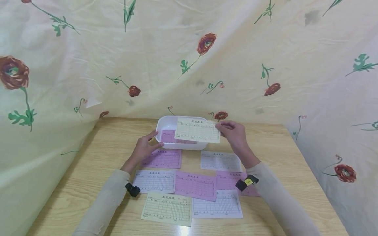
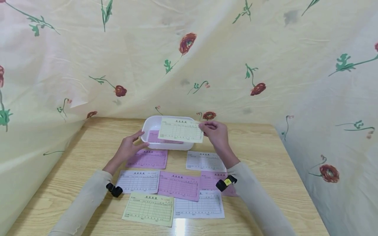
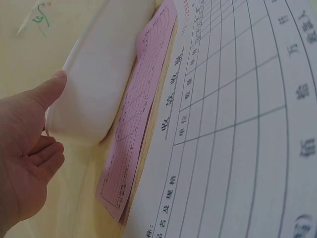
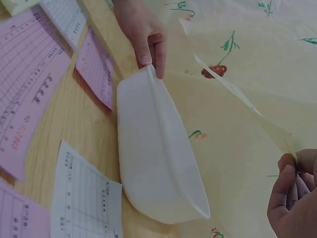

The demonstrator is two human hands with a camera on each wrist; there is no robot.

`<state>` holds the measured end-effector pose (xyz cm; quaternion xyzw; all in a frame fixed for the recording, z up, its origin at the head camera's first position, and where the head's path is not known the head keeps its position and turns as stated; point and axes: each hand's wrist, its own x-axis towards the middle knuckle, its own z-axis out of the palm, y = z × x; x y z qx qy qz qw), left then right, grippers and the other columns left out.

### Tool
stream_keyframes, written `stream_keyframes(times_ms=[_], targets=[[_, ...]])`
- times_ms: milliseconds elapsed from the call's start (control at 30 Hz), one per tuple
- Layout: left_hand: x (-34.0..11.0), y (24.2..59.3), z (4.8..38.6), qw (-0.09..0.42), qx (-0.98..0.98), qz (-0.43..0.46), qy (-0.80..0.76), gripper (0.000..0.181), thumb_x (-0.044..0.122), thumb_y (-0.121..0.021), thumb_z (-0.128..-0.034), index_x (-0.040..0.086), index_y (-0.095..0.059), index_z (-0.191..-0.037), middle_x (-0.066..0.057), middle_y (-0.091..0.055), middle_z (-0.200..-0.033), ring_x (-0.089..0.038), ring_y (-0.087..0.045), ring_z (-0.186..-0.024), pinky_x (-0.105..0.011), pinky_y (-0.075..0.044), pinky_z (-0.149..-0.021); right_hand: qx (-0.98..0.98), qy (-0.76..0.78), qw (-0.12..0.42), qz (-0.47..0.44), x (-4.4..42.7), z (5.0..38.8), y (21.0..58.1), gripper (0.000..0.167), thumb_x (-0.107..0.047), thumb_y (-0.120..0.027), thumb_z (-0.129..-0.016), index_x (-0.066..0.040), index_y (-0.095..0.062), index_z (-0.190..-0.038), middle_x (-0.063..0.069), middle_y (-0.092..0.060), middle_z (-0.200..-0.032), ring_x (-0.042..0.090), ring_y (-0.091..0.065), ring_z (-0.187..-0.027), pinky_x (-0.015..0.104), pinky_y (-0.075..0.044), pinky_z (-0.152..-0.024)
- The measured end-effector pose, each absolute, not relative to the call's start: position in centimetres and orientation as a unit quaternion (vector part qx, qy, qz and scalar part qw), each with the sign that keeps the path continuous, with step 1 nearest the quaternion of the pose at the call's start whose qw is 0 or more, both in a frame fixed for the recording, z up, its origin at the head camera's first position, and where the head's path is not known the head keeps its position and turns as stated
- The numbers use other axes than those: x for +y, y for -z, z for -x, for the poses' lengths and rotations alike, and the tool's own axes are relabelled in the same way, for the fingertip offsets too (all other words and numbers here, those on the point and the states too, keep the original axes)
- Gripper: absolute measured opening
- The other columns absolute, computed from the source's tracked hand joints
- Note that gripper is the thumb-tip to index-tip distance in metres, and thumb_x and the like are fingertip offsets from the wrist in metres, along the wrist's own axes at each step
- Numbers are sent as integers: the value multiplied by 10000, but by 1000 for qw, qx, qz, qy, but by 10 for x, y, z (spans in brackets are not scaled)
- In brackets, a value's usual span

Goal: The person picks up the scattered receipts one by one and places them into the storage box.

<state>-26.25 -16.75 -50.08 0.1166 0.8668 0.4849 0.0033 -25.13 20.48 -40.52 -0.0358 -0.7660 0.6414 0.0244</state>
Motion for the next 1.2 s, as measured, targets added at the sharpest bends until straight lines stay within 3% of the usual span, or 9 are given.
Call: stream_keyframes(times_ms=[433, 633, 767, 1000, 1200], targets=[[-169, 501, 262, -2, 870, -114, -479, 782, 437, -761, -913, 52, -454, -1521, -196, -306, -1637, -403, -302, -1504, -584, -312, -1203, -753, -656, 28, 45, 180, 289, 403, 321, -179, -766, -939, 27, -683, -1171, 118, -743, -1099, 103, -720, -918, 239, -624, -833], [-169, 502, 264, 4, 869, -114, -482, 808, 462, -764, -902, 44, -454, -1521, -200, -309, -1636, -415, -318, -1494, -575, -320, -1204, -772, -633, 46, 40, 166, 300, 411, 286, -156, -775, -924, 26, -709, -1135, 188, -750, -1117, 92, -719, -868, 297, -639, -827], [-169, 504, 265, 2, 866, -119, -485, 818, 483, -761, -895, 42, -461, -1516, -207, -316, -1631, -413, -325, -1491, -564, -323, -1208, -786, -615, 50, 39, 157, 307, 421, 261, -168, -775, -924, 10, -727, -1109, 180, -758, -1087, 117, -717, -849, 349, -641, -847], [-169, 504, 265, -1, 867, -117, -484, 797, 442, -768, -902, 50, -455, -1522, -206, -312, -1632, -419, -320, -1492, -572, -314, -1209, -810, -583, 51, 39, 140, 310, 439, 204, -174, -771, -926, -21, -745, -1059, 148, -771, -1019, 166, -722, -815, 253, -630, -729], [-168, 503, 264, 3, 866, -116, -487, 796, 446, -769, -901, 52, -459, -1520, -204, -314, -1633, -416, -324, -1491, -565, -313, -1212, -818, -573, 42, 34, 130, 312, 449, 183, -163, -779, -912, -32, -752, -1037, 142, -776, -995, 190, -732, -804, 301, -637, -745]])
